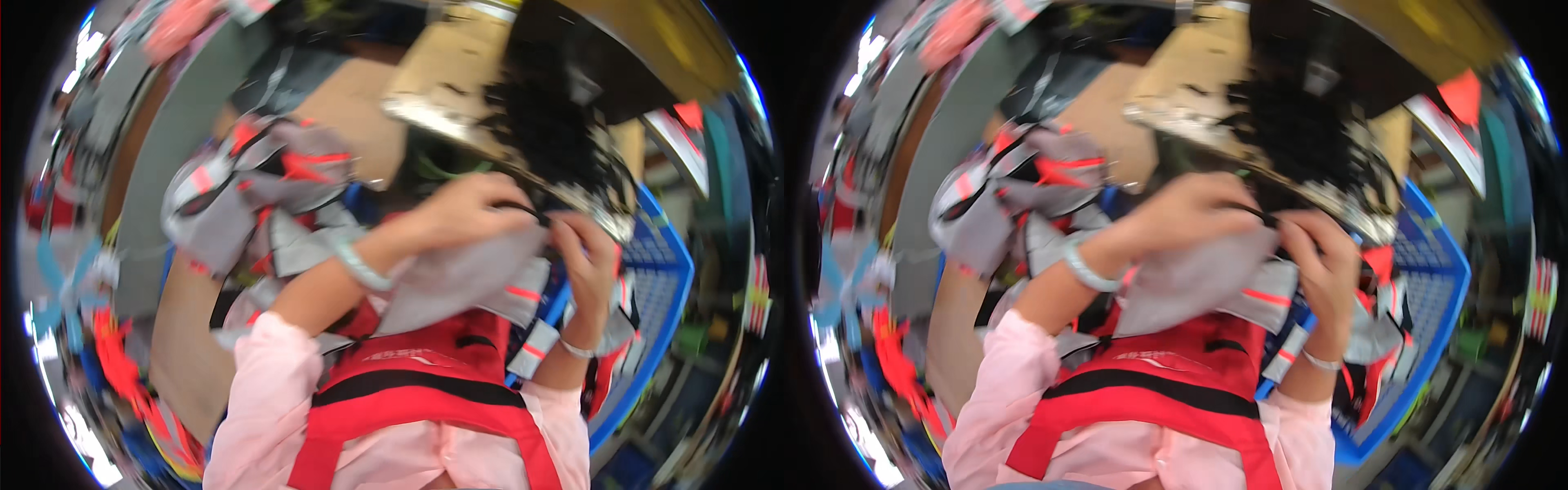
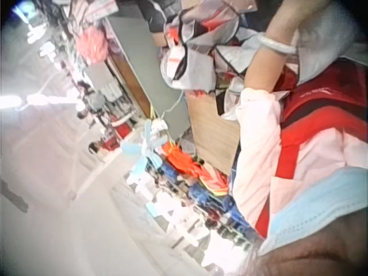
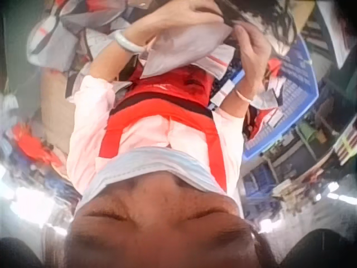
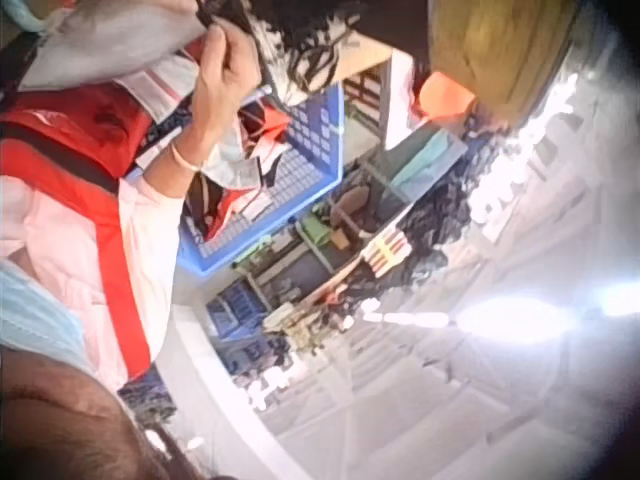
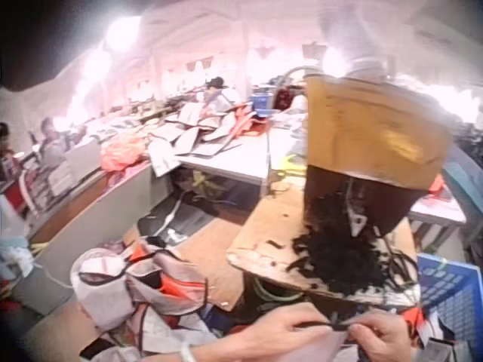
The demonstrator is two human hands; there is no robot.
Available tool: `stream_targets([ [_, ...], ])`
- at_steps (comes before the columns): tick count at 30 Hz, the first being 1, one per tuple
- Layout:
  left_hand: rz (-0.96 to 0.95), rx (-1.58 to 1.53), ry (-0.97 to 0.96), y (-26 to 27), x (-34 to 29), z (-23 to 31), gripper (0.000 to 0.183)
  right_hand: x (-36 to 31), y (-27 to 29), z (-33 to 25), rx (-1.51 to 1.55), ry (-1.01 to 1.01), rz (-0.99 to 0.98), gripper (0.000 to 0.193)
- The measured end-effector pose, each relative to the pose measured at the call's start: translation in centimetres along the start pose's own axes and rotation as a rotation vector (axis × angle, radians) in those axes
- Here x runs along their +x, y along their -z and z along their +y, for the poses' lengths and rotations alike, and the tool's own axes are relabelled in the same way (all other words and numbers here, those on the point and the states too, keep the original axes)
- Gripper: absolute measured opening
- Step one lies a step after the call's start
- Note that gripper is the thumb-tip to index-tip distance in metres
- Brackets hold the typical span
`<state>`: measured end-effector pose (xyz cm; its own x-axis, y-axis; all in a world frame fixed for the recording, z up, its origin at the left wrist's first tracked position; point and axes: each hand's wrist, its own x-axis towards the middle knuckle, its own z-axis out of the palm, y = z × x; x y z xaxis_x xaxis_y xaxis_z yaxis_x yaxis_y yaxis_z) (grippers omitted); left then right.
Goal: The person assembles safety vests by hand, repeatedly picking up fabric pieces and fastening black straps to the edges of white and red panels. The worker handles multiple vests in sequence, aligning the straps and securing them before placing the finished items into a blue crate.
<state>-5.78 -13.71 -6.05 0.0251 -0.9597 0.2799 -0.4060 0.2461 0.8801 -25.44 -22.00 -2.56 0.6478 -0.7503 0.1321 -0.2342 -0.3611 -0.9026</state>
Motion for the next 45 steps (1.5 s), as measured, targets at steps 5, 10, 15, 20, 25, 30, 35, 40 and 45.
stream_targets([
  [5,0.025,-0.309,0.379,2.3,2.6,1.5,0.023,3.5,0.0,1.0,0.216,-0.031,0.066,0.011],
  [10,0.054,-0.194,0.404,3.5,5.6,1.3,0.031,6.0,0.0,2.1,0.382,-0.059,0.086,0.012],
  [15,0.078,-0.172,0.463,4.6,7.9,0.9,0.035,8.5,-0.5,3.2,0.455,-0.051,0.115,0.013],
  [20,0.126,-0.168,0.527,5.3,9.6,2.1,0.040,10.3,-1.2,3.3,0.488,-0.039,0.169,0.016],
  [25,0.111,-0.219,0.564,5.4,10.8,0.9,0.037,11.2,-1.3,3.8,0.576,-0.072,0.184,0.017],
  [30,0.122,-0.272,0.529,5.6,11.3,-0.2,0.036,12.0,-1.2,3.9,0.625,-0.072,0.192,0.017],
  [35,0.110,-0.292,0.497,5.8,11.8,-0.9,0.042,12.5,-0.9,4.0,0.660,-0.088,0.191,0.017],
  [40,0.142,-0.367,0.525,5.9,12.2,-0.8,0.031,13.0,-0.9,3.9,0.728,-0.102,0.182,0.014],
  [45,0.108,-0.431,0.516,6.2,12.4,-0.9,0.039,12.9,-1.1,3.8,0.796,-0.083,0.196,0.014],
])
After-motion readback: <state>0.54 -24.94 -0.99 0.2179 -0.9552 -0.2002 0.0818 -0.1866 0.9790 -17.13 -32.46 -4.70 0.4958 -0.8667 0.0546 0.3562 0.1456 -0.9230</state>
